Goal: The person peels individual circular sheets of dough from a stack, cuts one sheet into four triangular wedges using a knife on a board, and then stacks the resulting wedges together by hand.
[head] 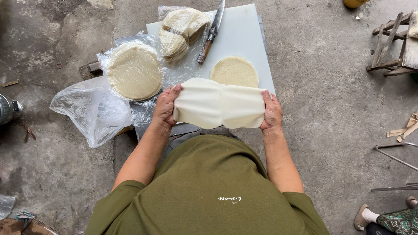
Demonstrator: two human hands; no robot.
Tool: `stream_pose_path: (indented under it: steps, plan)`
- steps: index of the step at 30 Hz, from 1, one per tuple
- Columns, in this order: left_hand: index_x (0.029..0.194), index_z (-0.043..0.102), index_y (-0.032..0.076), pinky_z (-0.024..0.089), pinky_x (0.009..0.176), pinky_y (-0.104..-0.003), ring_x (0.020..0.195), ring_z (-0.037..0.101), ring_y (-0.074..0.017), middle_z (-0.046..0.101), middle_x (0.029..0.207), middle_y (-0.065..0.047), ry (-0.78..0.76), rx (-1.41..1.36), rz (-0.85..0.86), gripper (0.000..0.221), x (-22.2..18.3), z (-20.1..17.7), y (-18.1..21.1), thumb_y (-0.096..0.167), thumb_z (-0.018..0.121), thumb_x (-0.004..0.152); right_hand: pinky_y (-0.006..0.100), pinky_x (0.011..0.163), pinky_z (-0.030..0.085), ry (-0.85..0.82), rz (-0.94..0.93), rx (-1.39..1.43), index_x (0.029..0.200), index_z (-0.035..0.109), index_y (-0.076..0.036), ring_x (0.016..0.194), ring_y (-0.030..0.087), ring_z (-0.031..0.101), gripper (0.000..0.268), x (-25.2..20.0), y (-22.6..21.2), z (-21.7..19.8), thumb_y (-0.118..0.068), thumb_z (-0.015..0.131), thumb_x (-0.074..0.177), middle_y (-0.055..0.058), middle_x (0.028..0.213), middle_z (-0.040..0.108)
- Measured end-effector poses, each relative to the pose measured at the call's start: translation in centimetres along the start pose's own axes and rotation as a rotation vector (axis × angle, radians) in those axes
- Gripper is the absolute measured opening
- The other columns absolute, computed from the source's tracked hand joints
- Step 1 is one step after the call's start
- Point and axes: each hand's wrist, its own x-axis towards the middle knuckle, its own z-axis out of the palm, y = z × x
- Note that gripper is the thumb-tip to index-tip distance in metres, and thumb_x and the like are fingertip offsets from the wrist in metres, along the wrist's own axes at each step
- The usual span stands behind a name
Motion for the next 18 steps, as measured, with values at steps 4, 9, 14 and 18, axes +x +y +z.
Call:
stream_pose_path:
  steps: [4,9,14,18]
  plan:
    - [0.11,0.066,0.0,0.063,0.072,-0.031,0.081,0.073,-0.0165,0.074,0.095,-0.01,0.09,-0.052,0.071,0.025,-2.0,-1.9,2.2,0.021,0.07,0.096,0.034,0.077,0.065,0.081,-0.064,0.028,0.117,0.061,-0.005,0.09,0.019,0.074,0.024,0.1,-1.7,-1.0,-0.02,0.066,0.099,0.01,0.104,0.073]
    - [0.117,0.066,-0.001,0.059,0.068,-0.025,0.079,0.069,-0.0113,0.072,0.096,-0.006,0.091,0.048,0.255,0.027,-4.3,-4.3,4.5,0.021,0.071,0.102,0.032,0.056,0.056,0.196,-0.341,-0.53,0.107,0.063,-0.005,0.069,0.015,0.065,0.022,2.2,-4.2,-0.9,-0.027,0.062,0.106,0.008,0.089,0.068]
    - [0.116,0.065,-0.001,0.057,0.064,-0.024,0.077,0.066,-0.0101,0.071,0.095,-0.006,0.152,0.151,0.335,0.025,-5.1,-4.9,4.5,0.021,0.071,0.105,0.028,0.055,0.056,-0.124,-1.127,-1.454,0.108,0.066,-0.015,0.072,0.013,0.065,0.025,7.9,0.6,3.5,-0.033,0.055,0.121,0.001,0.087,0.068]
    - [0.114,0.064,0.001,0.061,0.068,-0.026,0.081,0.07,-0.0119,0.072,0.096,-0.007,0.195,0.119,0.371,0.023,-6.0,-4.5,4.2,0.019,0.069,0.1,0.033,0.049,0.056,-0.354,-1.002,-1.823,0.12,0.067,-0.006,0.065,0.022,0.067,0.028,6.7,7.5,5.3,-0.025,0.066,0.1,0.012,0.086,0.067]
